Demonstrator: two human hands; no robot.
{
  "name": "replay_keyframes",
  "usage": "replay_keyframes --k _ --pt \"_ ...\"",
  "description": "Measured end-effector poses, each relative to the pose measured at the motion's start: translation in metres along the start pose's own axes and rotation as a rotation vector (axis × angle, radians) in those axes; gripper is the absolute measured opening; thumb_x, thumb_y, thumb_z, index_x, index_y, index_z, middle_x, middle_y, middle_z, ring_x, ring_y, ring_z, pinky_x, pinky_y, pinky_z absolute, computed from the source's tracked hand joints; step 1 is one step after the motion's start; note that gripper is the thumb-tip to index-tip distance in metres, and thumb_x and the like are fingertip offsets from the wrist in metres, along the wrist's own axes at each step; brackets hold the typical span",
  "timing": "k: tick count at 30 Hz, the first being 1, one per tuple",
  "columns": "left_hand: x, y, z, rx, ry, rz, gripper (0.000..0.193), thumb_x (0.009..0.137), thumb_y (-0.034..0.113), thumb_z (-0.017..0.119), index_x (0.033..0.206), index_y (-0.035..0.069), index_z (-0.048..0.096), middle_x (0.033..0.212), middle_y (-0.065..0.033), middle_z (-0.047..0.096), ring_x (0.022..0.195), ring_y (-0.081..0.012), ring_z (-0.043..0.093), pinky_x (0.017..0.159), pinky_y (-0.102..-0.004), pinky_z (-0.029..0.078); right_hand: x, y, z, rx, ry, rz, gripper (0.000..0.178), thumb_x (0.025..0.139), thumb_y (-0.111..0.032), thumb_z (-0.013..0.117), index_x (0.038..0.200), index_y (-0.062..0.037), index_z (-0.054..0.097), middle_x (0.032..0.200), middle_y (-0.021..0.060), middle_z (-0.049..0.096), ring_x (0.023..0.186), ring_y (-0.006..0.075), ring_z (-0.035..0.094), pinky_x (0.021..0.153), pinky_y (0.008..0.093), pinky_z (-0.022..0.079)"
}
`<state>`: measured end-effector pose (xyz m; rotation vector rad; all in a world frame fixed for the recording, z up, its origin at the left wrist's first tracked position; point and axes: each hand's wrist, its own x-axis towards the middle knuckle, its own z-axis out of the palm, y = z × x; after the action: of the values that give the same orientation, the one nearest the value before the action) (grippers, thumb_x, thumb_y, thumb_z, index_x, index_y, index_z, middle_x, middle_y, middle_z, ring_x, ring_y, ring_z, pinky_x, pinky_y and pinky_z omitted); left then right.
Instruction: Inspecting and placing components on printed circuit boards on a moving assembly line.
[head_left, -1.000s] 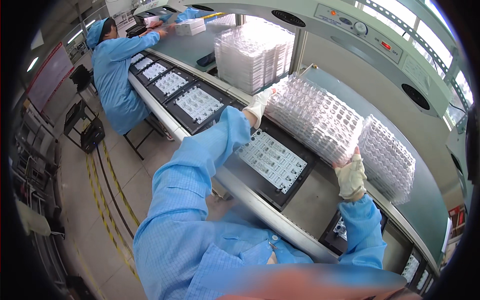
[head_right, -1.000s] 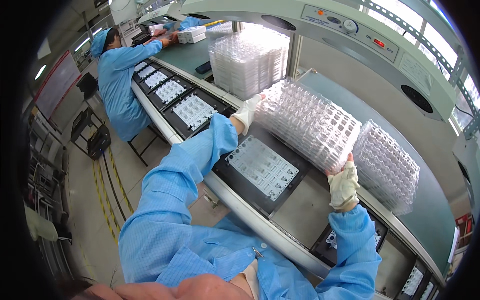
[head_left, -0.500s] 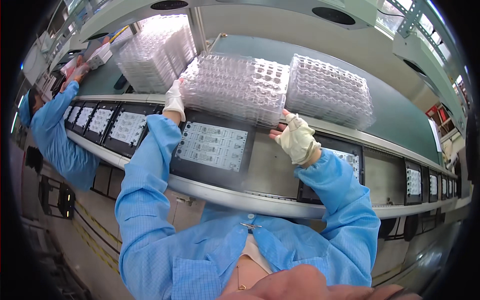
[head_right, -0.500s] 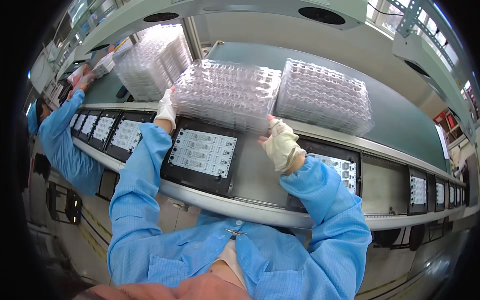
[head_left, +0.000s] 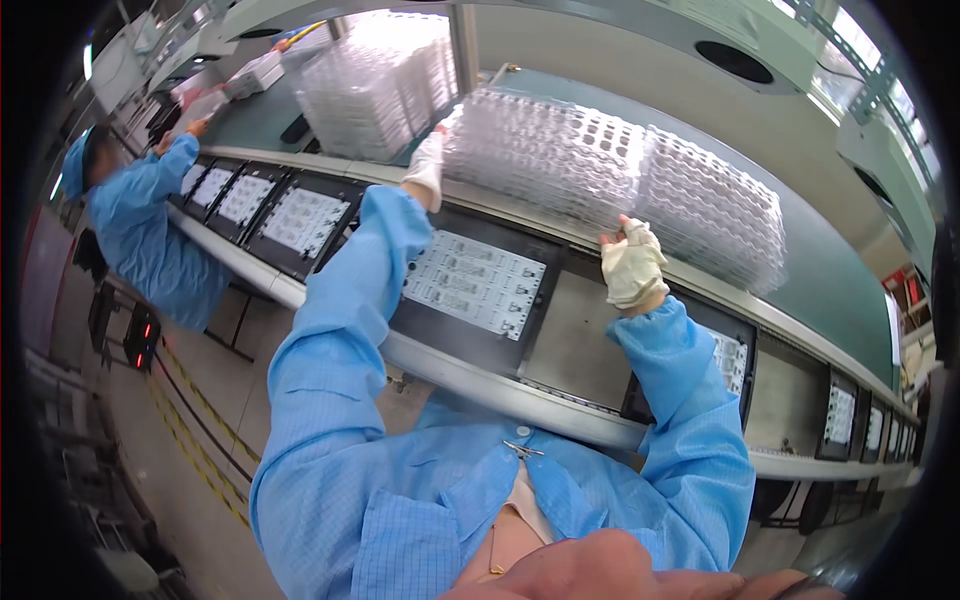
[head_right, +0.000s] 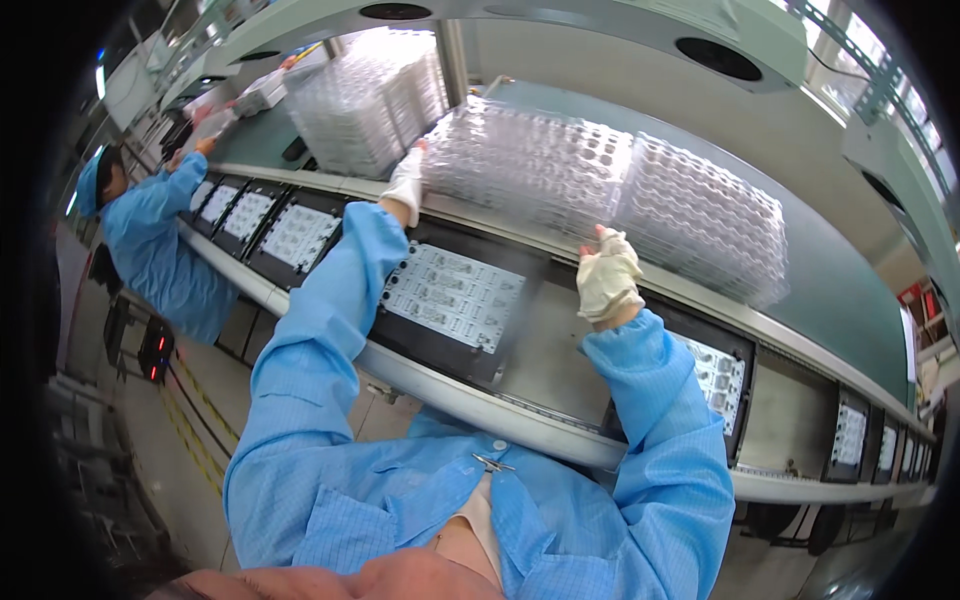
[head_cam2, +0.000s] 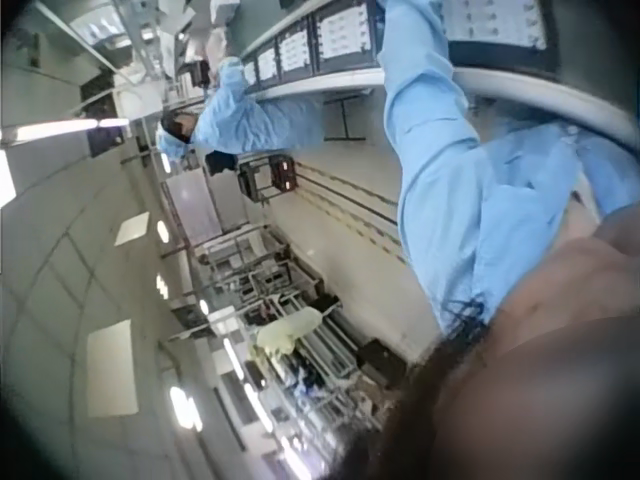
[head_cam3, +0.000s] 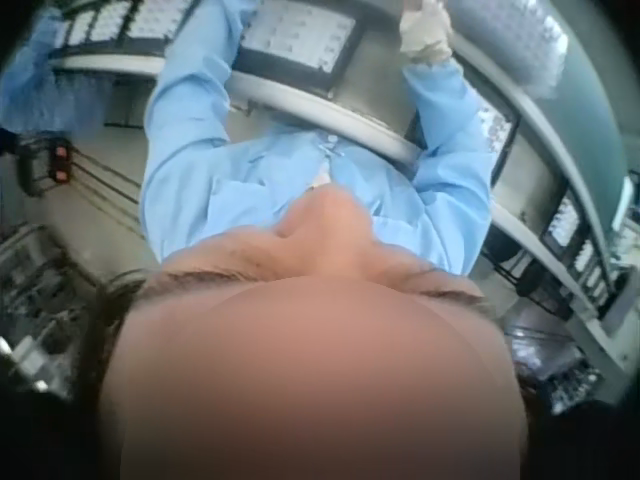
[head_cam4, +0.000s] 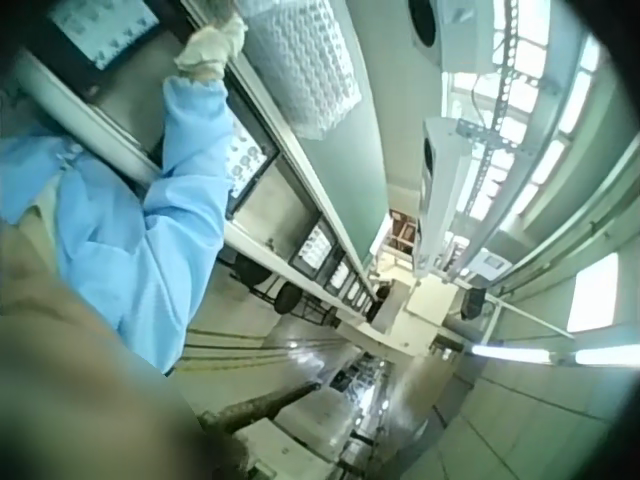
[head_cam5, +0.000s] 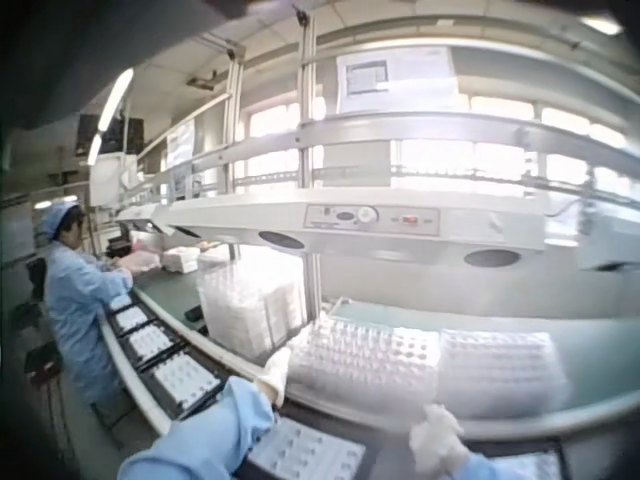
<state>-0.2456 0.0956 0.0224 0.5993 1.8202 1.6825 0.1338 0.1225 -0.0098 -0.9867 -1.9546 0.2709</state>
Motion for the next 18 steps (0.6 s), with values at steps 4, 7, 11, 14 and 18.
replay_keyframes --k 4,7,11,14,18 --pt "-0.034 0.028 0.008 -0.008 -0.164 0.052 0.099 0.089 0.077 0.051 0.151 0.001 0.042 0.155 -0.0129 0.042 0.143 -0.0257 0.034 0.117 -0.0363 0.026 0.006 0.034 0.018 0.006 0.066 0.098 0.047 0.082 -0.021 0.077 0.122 -0.0005 0.061 0.1 0.0151 0.065 0.096 0.033 0.061 0.087 0.0417 0.049" --pt "-0.031 0.018 0.009 0.076 -0.165 0.077 0.08 0.099 0.066 0.041 0.148 0.003 0.046 0.151 -0.011 0.047 0.138 -0.0236 0.041 0.115 -0.0353 0.031 0.002 0.014 0.004 -0.383 0.098 -0.186 0.045 0.082 -0.021 0.077 0.118 0.0009 0.062 0.1 0.016 0.064 0.097 0.0341 0.06 0.089 0.0423 0.049" --pt "0.063 -0.049 -0.05 0.629 0.191 0.299 0.067 0.102 0.061 0.034 0.125 0.005 0.063 0.124 -0.0229 0.066 0.118 -0.0416 0.06 0.1 -0.0437 0.048 0.003 -0.028 0.007 0.002 0.1 -0.291 0.042 0.078 -0.019 0.083 0.111 -0.0017 0.063 0.093 0.0146 0.064 0.084 0.0344 0.063 0.076 0.043 0.052" --pt "-0.023 -0.017 0.081 0.471 -0.142 0.197 0.07 0.1 0.065 0.035 0.126 0.007 0.063 0.127 -0.0201 0.066 0.122 -0.0402 0.059 0.103 -0.0453 0.046 -0.037 0.077 -0.053 0.13 0.208 0.161 0.042 0.087 -0.03 0.075 0.118 -0.0056 0.06 0.115 0.013 0.058 0.104 0.0285 0.058 0.092 0.0372 0.051" --pt "0.042 -0.056 0.042 0.21 0.054 0.222 0.054 0.102 0.055 0.041 0.117 0.009 0.066 0.115 -0.0134 0.068 0.11 -0.0326 0.06 0.093 -0.0462 0.044 -0.005 -0.012 -0.02 1.191 0.193 0.879 0.043 0.093 -0.038 0.068 0.123 -0.0092 0.06 0.132 0.0127 0.047 0.123 0.0265 0.048 0.106 0.0344 0.044"
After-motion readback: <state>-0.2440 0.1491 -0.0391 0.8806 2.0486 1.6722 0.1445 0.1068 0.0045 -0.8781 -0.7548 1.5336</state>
